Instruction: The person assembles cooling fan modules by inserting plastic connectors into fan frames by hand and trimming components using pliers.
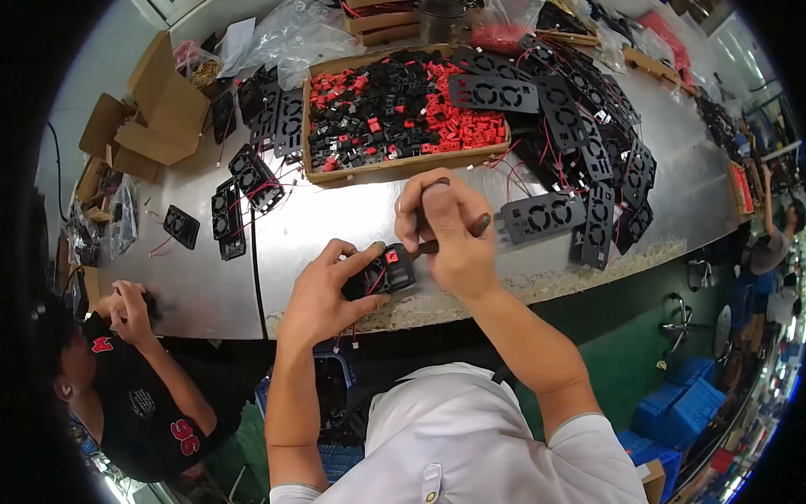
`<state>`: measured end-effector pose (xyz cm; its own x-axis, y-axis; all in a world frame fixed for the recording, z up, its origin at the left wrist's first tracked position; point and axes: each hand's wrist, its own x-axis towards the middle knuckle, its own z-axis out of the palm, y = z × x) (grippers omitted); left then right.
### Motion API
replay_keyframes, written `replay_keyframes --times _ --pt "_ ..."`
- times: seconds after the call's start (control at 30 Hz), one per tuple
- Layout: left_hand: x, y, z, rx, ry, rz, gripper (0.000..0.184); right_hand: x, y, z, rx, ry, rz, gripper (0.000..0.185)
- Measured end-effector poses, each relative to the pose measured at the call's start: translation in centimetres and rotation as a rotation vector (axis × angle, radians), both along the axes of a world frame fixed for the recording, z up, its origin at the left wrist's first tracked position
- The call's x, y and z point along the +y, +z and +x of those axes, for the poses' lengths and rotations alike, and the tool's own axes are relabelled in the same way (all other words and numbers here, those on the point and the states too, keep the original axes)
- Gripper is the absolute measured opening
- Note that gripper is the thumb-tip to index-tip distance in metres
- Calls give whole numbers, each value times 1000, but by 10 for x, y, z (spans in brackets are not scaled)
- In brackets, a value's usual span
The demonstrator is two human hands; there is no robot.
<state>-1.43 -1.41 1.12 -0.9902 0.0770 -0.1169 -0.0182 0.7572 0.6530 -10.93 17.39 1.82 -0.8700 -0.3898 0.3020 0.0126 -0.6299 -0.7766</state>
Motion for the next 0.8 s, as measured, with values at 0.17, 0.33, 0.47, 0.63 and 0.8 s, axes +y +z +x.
replay_keyframes --times 0.17,0.33,0.47,0.63,0.8 --pt "-1 -3 1 39 1 -1 64 -11 -3 4 20 -14 71 42" --pt "-2 -6 0 57 -14 4 64 -18 -11 8 24 -28 80 39" --pt "-3 -4 -1 55 -19 -15 63 -18 -14 8 52 -20 113 37" --pt "-3 -4 -1 50 -15 -11 62 -22 -4 8 35 -22 92 37" --pt "-4 -6 -1 48 -31 -16 62 -27 -11 11 20 -20 141 36"
